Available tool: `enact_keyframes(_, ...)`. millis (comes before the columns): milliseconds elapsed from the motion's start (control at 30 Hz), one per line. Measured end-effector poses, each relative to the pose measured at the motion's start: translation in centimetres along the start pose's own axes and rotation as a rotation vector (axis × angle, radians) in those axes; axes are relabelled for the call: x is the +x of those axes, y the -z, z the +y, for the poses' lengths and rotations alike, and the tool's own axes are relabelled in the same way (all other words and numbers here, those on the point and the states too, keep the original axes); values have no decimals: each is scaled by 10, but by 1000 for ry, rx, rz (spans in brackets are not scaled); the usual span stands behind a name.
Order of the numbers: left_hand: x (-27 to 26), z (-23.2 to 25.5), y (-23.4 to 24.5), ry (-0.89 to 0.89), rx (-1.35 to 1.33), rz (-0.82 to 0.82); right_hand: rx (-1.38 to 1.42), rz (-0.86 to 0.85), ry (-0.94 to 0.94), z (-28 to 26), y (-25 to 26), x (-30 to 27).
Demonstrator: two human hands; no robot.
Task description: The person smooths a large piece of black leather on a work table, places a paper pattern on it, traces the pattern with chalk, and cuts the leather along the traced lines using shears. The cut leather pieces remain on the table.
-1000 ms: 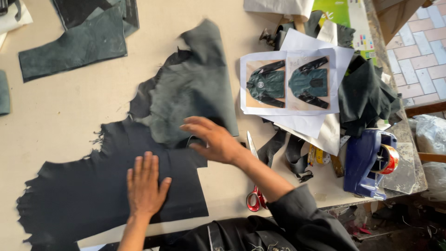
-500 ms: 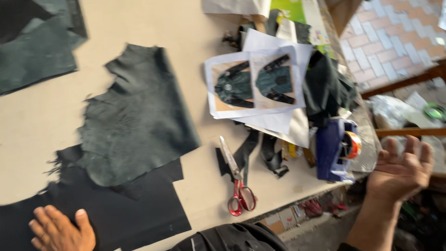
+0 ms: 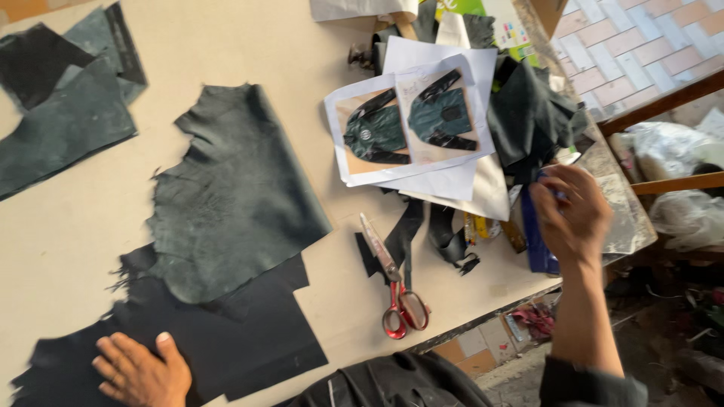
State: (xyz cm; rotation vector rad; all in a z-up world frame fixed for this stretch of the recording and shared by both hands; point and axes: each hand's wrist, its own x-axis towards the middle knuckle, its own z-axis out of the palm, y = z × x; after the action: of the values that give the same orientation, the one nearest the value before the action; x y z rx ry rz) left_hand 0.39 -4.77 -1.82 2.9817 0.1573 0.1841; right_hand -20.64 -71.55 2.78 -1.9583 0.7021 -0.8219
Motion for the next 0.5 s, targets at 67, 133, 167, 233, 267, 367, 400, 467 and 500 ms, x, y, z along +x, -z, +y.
enact_keyframes(67, 0, -10, -5, 20, 17, -5, -250, -59, -11, -25, -42, 32)
enact_keyframes(133, -3, -16, -14, 27, 28, -2, -272, -27, -71, -39, -70, 66)
enact_keyframes(167, -2, -19, -17, 23, 35, 2, -285, -11, -99, -41, -82, 78)
enact_keyframes(233, 1, -22, -19, 17, 53, 10, -345, -47, -60, -37, -95, 94)
enact_keyframes(267, 2, -22, -20, 14, 65, 15, -376, -64, -39, -32, -100, 100)
enact_keyframes(367, 0, -18, -16, 7, 53, 24, -390, -93, -156, -18, -100, 103)
enact_keyframes(400, -2, -16, -13, 7, 41, 27, -331, -107, -196, -15, -99, 103)
enact_keyframes(467, -8, -8, -1, 39, -131, -18, -220, -136, -290, -13, -89, 97)
enact_keyframes(500, -2, 1, 5, 40, -219, -35, -169, -128, -326, -14, -83, 94)
